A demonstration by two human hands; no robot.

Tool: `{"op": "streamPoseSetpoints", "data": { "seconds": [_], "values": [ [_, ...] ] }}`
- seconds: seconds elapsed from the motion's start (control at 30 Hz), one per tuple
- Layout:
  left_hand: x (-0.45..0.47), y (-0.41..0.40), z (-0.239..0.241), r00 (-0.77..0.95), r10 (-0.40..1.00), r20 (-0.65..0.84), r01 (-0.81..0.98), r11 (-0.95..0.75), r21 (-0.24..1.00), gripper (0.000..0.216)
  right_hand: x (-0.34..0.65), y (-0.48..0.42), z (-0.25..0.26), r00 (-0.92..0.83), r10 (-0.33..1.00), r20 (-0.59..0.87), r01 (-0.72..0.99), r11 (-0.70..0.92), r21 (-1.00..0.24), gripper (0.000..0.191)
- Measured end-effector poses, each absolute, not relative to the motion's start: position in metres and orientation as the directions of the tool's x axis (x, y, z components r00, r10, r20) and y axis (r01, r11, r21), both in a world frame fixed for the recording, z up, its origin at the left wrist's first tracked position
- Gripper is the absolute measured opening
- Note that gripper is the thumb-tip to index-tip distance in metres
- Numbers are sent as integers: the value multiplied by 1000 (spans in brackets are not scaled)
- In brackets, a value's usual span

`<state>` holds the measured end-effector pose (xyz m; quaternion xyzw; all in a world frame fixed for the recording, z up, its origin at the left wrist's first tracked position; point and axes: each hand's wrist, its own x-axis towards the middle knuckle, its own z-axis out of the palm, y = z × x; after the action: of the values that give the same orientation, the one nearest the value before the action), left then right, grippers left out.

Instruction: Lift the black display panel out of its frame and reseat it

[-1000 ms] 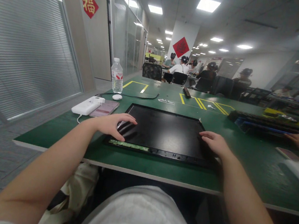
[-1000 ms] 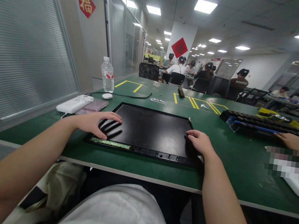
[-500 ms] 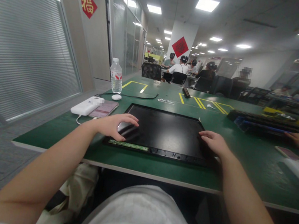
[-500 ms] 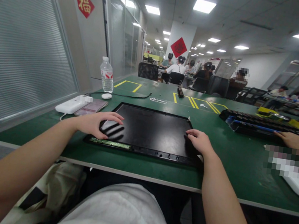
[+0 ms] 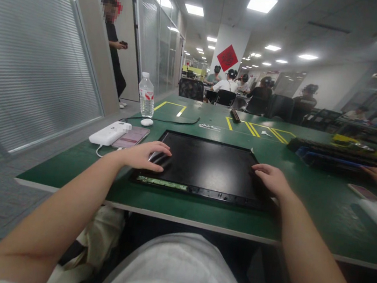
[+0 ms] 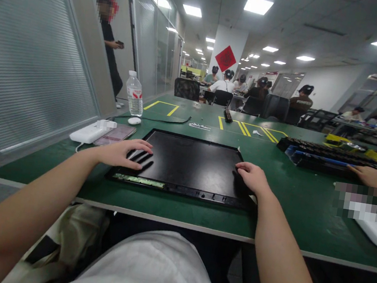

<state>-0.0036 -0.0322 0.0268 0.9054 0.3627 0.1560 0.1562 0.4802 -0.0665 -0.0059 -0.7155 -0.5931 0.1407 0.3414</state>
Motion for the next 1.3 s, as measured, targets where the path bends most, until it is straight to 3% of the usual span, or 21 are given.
{"op": "streamPoseSetpoints", "data": {
  "seconds": [0.27,0.63,1.03,1.3],
  "values": [
    [-11,-12,14,390,896,211,857,-437,273,43,488,-68,1,428,889,161,792,-284,-541,29],
    [-2,-12,12,367,917,152,902,-391,181,51,487,-67,0,448,892,67,804,-368,-467,38],
    [1,-16,15,345,925,162,905,-373,203,53,487,-67,-1,438,897,68,811,-361,-461,44],
    [1,-16,12,285,946,153,891,-321,320,52,490,-66,-4,446,894,55,788,-363,-497,44]
  ]
}}
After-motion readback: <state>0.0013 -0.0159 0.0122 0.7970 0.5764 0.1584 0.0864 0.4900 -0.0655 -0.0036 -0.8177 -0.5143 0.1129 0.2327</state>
